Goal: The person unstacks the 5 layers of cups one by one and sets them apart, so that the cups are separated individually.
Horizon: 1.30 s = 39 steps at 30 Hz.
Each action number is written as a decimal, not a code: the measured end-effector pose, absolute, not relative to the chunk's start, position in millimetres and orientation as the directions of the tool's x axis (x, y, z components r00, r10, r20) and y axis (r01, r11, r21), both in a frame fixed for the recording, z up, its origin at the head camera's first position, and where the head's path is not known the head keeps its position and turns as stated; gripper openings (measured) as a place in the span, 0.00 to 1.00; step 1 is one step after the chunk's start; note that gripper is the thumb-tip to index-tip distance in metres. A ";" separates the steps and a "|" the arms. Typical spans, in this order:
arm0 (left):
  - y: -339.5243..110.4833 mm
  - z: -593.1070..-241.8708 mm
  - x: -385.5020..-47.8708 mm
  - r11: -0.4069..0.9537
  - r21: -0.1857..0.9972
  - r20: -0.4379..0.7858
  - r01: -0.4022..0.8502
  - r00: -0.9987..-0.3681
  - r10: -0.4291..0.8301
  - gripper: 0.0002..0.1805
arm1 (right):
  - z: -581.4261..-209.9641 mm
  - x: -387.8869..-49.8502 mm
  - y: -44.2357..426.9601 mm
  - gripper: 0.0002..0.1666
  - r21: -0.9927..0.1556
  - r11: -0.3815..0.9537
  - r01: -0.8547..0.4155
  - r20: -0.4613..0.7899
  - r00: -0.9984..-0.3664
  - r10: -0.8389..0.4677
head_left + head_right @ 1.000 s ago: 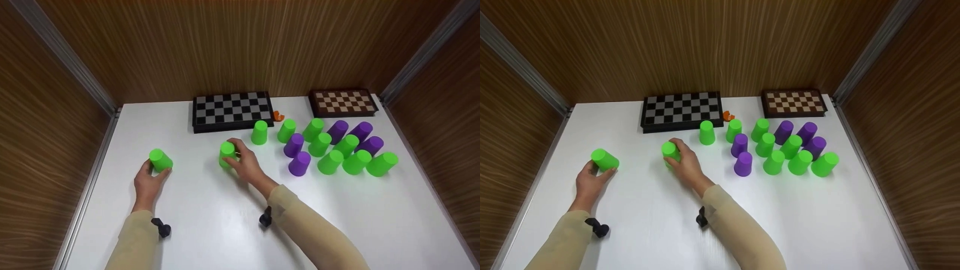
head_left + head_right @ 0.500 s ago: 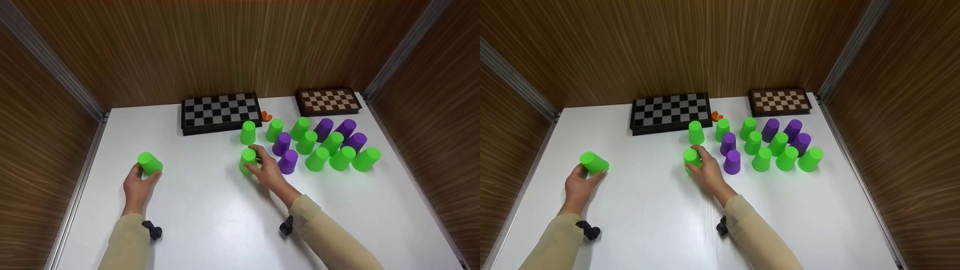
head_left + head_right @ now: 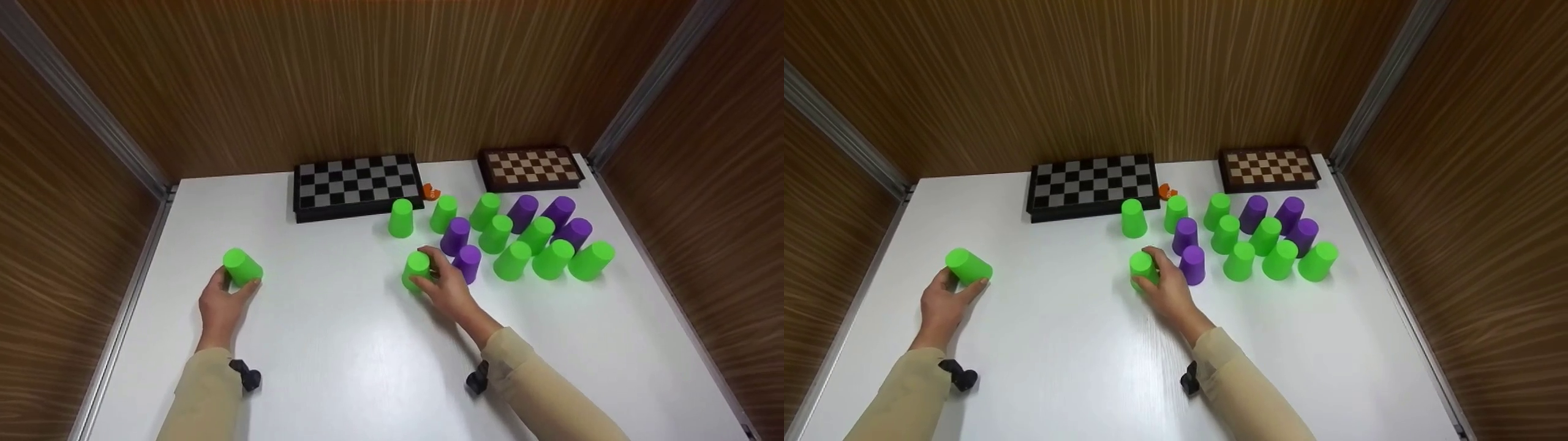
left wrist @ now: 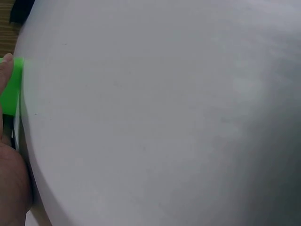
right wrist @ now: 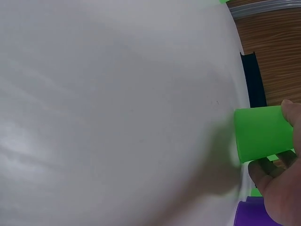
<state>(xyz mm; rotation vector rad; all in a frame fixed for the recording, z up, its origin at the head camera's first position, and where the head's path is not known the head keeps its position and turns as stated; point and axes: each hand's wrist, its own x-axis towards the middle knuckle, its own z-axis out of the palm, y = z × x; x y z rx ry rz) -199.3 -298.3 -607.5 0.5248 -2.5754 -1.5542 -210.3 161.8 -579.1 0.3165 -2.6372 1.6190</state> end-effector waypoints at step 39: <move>-82.1 -591.4 -279.0 0.395 0.918 -0.011 0.033 -0.994 0.109 0.39 | -590.9 -208.4 164.6 0.35 -0.882 0.425 -0.203 0.150 -0.976 -0.156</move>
